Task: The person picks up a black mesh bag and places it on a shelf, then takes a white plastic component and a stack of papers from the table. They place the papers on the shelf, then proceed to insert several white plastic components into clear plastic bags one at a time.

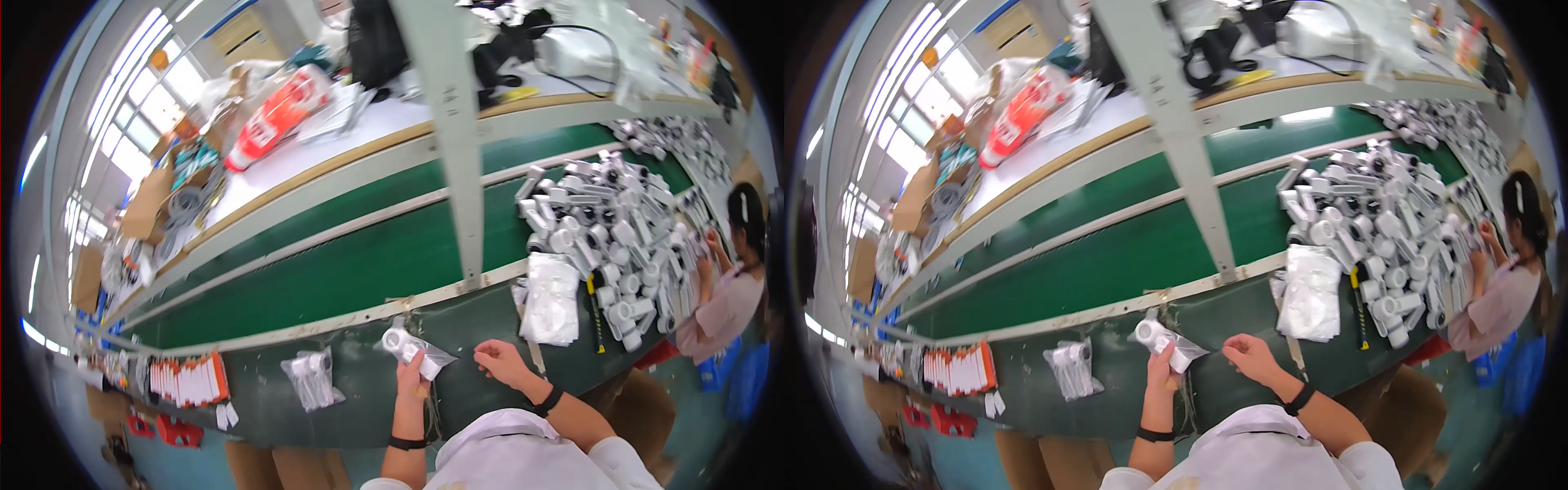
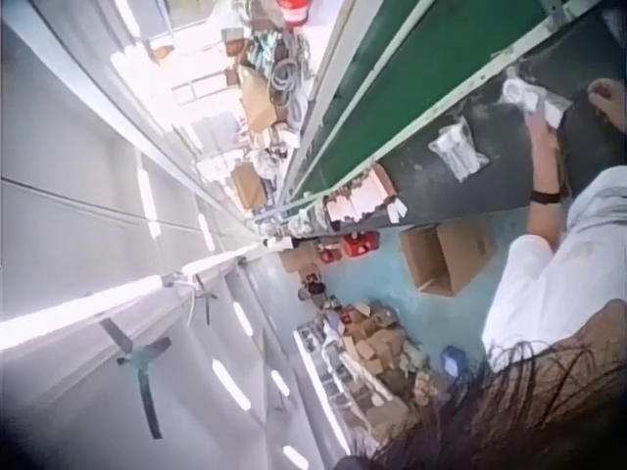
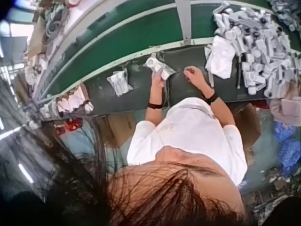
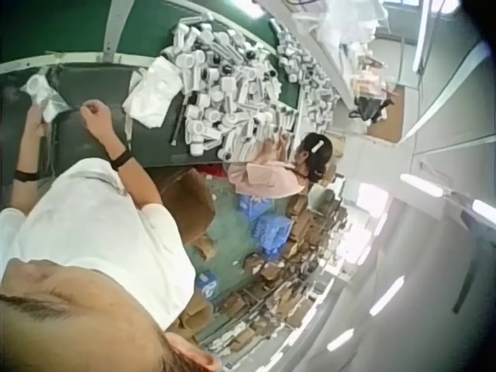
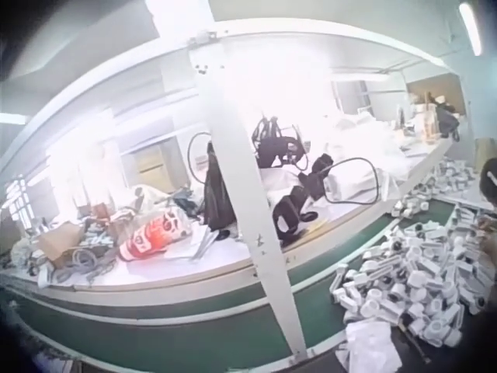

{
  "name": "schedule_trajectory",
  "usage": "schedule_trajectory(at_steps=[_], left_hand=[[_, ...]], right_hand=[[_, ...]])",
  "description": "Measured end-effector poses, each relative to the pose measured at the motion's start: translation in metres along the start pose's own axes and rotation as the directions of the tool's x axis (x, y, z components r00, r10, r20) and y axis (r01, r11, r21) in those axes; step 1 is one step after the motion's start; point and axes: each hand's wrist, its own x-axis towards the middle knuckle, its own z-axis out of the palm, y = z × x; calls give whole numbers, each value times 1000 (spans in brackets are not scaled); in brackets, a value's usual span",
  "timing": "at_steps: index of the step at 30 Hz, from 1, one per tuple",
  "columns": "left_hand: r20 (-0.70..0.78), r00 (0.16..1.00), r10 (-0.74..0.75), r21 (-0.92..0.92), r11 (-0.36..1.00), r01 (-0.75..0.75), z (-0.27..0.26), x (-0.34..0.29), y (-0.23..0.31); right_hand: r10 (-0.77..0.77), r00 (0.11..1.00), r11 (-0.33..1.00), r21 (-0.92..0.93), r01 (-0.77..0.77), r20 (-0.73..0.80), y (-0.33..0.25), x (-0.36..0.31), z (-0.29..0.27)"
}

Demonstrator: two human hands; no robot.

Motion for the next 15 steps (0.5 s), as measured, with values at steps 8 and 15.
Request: schedule_trajectory(at_steps=[8, 15], left_hand=[[-247, 726, 641, 810, 548, -208, -141, 19, 69], [-195, 605, 772, 981, 155, 119, -189, 18, 98]], right_hand=[[53, 989, 999, -5, -54, -141, 16, -25, -34], [49, 971, 997, 68, -33, -236, 10, -33, -57]])
